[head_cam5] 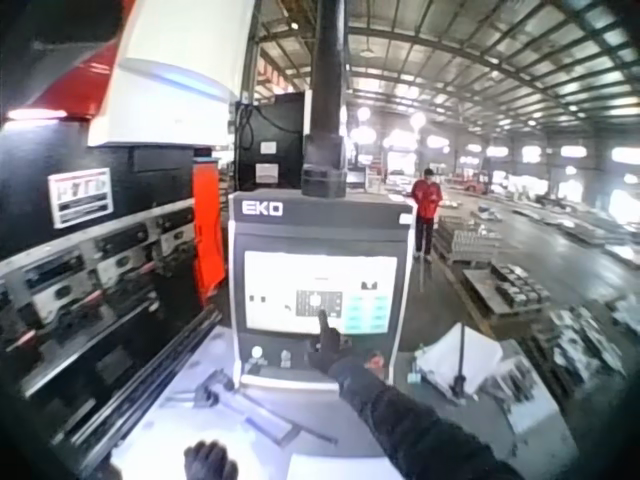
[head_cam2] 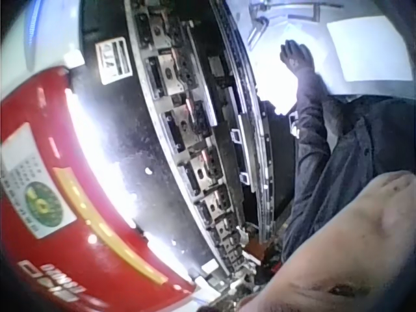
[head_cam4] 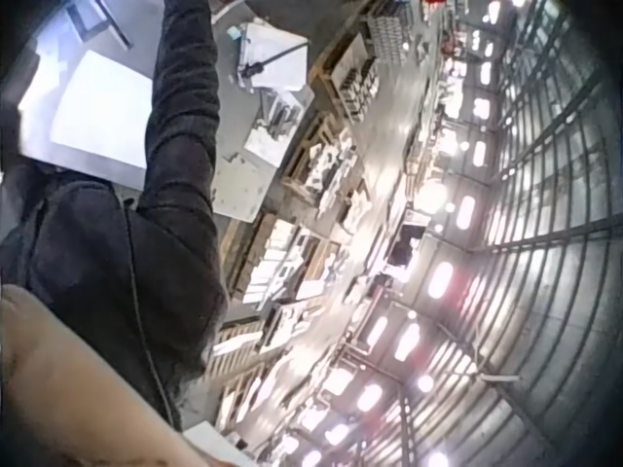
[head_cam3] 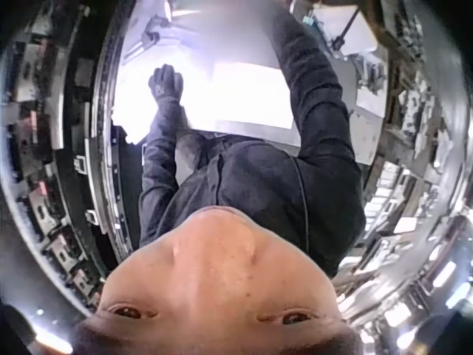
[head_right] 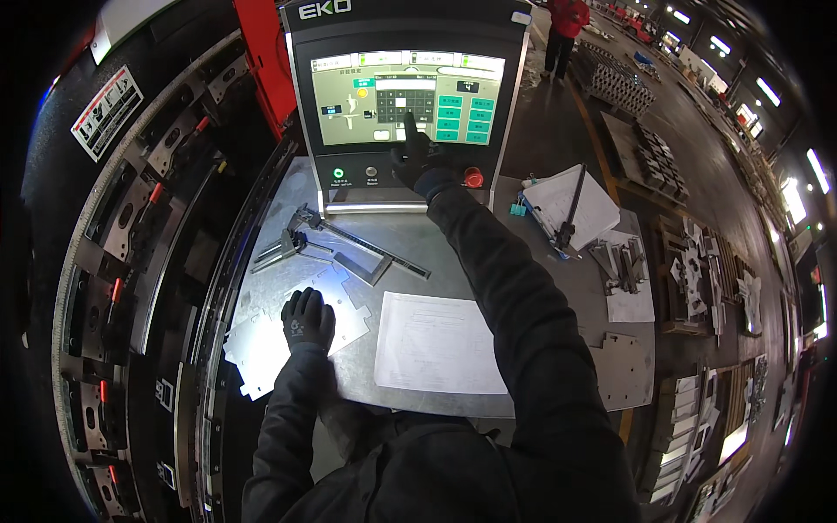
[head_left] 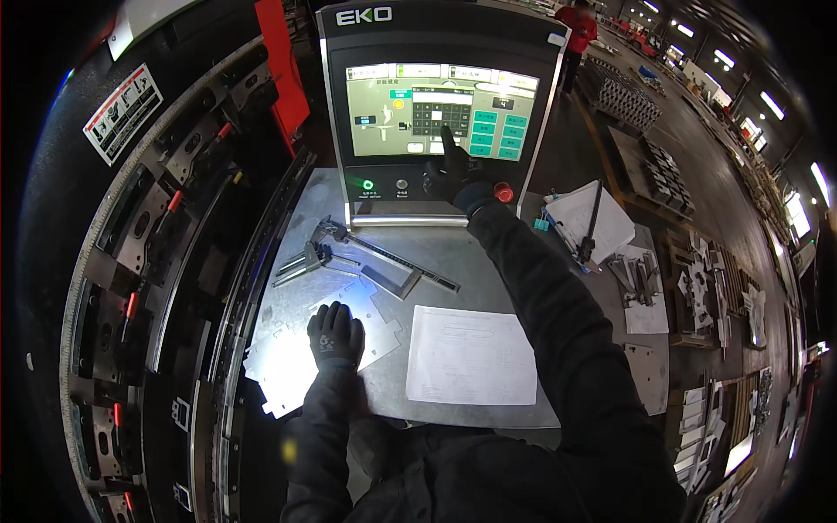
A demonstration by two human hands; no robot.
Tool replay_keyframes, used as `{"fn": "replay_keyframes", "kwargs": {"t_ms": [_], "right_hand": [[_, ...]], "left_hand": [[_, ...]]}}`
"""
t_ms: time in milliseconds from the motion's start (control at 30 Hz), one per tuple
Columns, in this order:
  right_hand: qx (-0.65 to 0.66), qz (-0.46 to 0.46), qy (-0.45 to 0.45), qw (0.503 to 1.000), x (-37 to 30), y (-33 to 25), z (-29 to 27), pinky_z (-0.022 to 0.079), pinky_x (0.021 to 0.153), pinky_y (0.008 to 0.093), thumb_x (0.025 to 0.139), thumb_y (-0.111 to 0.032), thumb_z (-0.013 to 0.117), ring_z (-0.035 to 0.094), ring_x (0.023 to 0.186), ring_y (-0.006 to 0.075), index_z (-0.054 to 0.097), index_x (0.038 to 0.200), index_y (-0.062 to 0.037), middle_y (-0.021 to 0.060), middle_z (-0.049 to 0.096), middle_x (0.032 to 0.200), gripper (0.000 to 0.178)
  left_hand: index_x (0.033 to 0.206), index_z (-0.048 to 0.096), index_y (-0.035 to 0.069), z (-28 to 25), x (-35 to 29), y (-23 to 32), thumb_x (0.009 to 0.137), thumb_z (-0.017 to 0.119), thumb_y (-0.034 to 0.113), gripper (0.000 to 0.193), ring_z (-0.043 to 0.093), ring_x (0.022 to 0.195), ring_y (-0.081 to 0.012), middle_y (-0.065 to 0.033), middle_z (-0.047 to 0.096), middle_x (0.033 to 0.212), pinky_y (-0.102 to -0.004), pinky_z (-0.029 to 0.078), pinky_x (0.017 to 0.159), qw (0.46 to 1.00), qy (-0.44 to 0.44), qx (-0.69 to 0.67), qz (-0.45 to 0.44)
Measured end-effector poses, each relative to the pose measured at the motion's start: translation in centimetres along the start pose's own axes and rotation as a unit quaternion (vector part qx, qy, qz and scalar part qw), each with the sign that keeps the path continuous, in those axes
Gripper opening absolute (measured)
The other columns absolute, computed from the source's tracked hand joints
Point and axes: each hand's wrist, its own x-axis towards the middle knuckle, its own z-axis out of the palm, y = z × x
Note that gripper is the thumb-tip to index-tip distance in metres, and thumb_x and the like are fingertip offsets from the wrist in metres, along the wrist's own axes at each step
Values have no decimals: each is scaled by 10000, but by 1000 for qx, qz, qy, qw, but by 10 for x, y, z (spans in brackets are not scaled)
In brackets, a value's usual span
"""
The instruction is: Operate and program an industrial CNC machine using a touchscreen interface.
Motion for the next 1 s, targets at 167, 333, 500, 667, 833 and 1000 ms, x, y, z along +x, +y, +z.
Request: {"fn": "replay_keyframes", "kwargs": {"t_ms": [167,333,500,667,833,1000], "right_hand": [[64,-23,95,993,9,33,8,447,594,439,756,-261,564,583,692,348,244,1390,-96,179,592,858,729],[23,-14,96,995,14,38,-9,450,597,421,743,-217,576,585,703,331,258,1375,-46,193,592,846,728],[15,62,7,998,15,7,-49,466,605,434,749,-259,565,597,739,353,260,1381,-84,184,606,899,723],[-13,24,5,1000,16,4,-50,450,585,406,757,-232,587,584,668,301,261,1381,-48,164,597,817,728],[32,-20,60,997,12,11,-36,453,590,412,749,-222,593,589,690,324,268,1382,-66,181,601,854,729],[39,-48,69,996,8,13,-21,459,592,424,733,-168,583,600,727,346,263,1377,-60,205,600,905,727]], "left_hand": [[1030,585,90,5,-6,-6,760,556,257,319,485,1127,-340,-78,590,1142,-438,343,955,995,-81,-22,-63],[993,575,82,3,-3,-3,748,557,237,290,493,1063,-333,-85,586,1087,-427,356,909,997,-59,-10,-41],[916,552,68,4,-3,-3,722,560,193,231,509,937,-317,-90,576,978,-408,382,817,1000,-1,1,-1],[994,568,82,5,-5,-5,746,559,229,289,495,1057,-336,-85,585,1078,-430,359,902,998,-46,-16,-35],[910,550,69,5,-3,-4,722,557,188,223,511,932,-320,-94,576,971,-412,383,815,1000,17,-8,11],[973,562,84,6,-4,-5,742,555,220,268,497,1038,-335,-80,584,1058,-429,360,889,999,-33,-17,-23]]}}
